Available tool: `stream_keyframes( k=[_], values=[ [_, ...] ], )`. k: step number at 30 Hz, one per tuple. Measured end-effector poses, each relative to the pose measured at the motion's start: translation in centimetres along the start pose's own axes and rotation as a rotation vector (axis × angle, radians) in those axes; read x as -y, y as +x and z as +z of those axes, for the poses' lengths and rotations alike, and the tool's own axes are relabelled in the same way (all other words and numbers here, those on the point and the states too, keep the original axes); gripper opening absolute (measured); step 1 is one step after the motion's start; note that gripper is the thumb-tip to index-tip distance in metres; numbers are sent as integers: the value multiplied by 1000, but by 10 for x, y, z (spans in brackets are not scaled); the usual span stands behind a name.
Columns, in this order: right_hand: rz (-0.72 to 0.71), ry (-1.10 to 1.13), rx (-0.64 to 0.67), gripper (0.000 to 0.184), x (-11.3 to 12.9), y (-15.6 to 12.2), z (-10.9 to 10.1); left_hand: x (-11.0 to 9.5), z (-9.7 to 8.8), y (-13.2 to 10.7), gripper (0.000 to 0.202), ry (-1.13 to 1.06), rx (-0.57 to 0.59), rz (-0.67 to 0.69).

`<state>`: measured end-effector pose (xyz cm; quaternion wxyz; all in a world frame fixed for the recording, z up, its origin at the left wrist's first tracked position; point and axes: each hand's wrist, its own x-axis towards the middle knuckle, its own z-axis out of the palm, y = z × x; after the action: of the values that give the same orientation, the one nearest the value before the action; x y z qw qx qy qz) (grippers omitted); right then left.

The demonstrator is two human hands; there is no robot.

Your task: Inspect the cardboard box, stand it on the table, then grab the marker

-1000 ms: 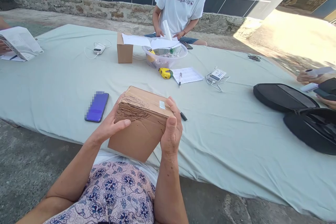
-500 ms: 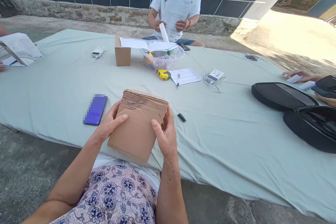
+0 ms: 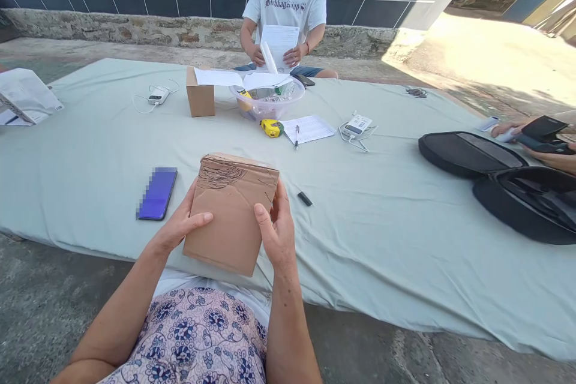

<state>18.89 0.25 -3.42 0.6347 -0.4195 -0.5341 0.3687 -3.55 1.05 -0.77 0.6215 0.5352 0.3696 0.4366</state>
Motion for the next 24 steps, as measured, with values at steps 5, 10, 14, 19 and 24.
stream_keyframes(
  k=[5,10,14,19,24],
  values=[
    [140,-44,-14,86,2,-2,-4,7,4,5,112,-87,-90,-58],
    [274,-92,-1,90,-3,-2,-8,10,6,9,107,-69,-89,-73],
    [321,-120,21,84,-10,0,-10,13,7,11,103,-22,-119,-94],
    [354,-128,-22,90,-9,2,-10,17,-1,14,88,1,-264,-93],
    [386,-152,-89,92,-2,2,-13,14,-35,15,63,190,-649,6]
  ],
)
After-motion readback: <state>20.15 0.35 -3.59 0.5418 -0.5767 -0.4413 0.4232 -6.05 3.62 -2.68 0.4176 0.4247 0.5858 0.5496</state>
